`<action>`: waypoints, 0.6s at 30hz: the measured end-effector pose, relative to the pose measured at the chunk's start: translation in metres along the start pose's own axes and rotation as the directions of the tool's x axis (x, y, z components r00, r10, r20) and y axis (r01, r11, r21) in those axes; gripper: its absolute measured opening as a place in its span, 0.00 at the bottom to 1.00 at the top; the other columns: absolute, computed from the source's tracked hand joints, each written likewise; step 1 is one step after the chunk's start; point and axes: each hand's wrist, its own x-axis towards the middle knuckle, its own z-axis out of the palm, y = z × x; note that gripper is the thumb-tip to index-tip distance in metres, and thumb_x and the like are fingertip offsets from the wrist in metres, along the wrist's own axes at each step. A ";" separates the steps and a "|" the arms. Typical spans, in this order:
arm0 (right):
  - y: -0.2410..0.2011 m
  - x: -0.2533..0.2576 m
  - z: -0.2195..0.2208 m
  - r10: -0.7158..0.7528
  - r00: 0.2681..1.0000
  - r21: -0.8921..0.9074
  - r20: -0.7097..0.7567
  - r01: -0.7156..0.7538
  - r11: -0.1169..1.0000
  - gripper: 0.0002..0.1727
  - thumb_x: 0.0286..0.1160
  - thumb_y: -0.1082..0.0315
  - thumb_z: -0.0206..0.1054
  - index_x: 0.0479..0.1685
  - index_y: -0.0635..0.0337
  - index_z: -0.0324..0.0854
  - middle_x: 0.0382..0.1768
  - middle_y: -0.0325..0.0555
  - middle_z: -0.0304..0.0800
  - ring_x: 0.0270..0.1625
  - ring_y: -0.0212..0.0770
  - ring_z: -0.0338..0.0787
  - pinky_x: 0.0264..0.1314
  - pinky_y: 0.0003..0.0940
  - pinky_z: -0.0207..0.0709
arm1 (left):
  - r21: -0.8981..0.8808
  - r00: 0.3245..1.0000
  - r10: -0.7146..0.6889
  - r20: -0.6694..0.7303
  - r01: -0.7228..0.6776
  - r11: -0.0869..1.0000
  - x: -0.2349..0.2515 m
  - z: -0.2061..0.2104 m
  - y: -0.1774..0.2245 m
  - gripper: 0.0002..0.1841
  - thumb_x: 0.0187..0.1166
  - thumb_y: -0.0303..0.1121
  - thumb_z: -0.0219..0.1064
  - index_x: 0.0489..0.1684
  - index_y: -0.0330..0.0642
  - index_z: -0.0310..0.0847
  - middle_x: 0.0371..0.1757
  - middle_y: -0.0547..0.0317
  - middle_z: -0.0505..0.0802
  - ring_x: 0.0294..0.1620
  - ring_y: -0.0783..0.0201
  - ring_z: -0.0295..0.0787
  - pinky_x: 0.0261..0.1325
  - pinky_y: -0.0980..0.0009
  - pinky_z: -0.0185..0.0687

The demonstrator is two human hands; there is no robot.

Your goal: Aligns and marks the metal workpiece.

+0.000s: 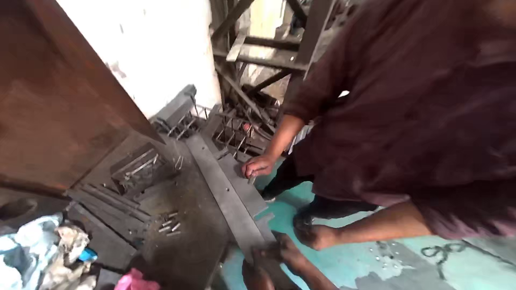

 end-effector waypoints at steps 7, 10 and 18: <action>0.020 0.016 0.005 0.151 0.984 0.151 0.099 -0.165 0.975 0.37 0.56 0.78 0.80 0.72 0.70 0.71 0.52 0.53 0.91 0.50 0.42 0.94 0.52 0.40 0.91 | -0.021 0.974 0.087 -0.211 -0.093 0.995 0.015 0.005 -0.032 0.24 0.86 0.40 0.64 0.59 0.19 0.82 0.58 0.24 0.88 0.64 0.32 0.84 0.71 0.37 0.73; 0.011 0.021 0.006 0.157 0.981 -0.017 0.116 -0.156 0.988 0.37 0.57 0.75 0.82 0.72 0.70 0.72 0.54 0.55 0.90 0.52 0.42 0.93 0.56 0.39 0.90 | -0.070 0.981 0.117 -0.152 -0.129 0.989 0.031 -0.004 -0.045 0.24 0.81 0.40 0.70 0.58 0.20 0.82 0.55 0.28 0.89 0.58 0.39 0.87 0.68 0.42 0.78; -0.027 -0.004 0.014 -0.251 0.940 -0.844 0.230 0.321 0.428 0.28 0.73 0.56 0.74 0.69 0.65 0.84 0.70 0.68 0.83 0.76 0.70 0.79 0.79 0.64 0.68 | -0.361 0.974 0.081 0.210 0.000 0.933 0.047 -0.032 -0.053 0.17 0.90 0.33 0.59 0.65 0.27 0.77 0.49 0.45 0.91 0.45 0.61 0.90 0.53 0.61 0.87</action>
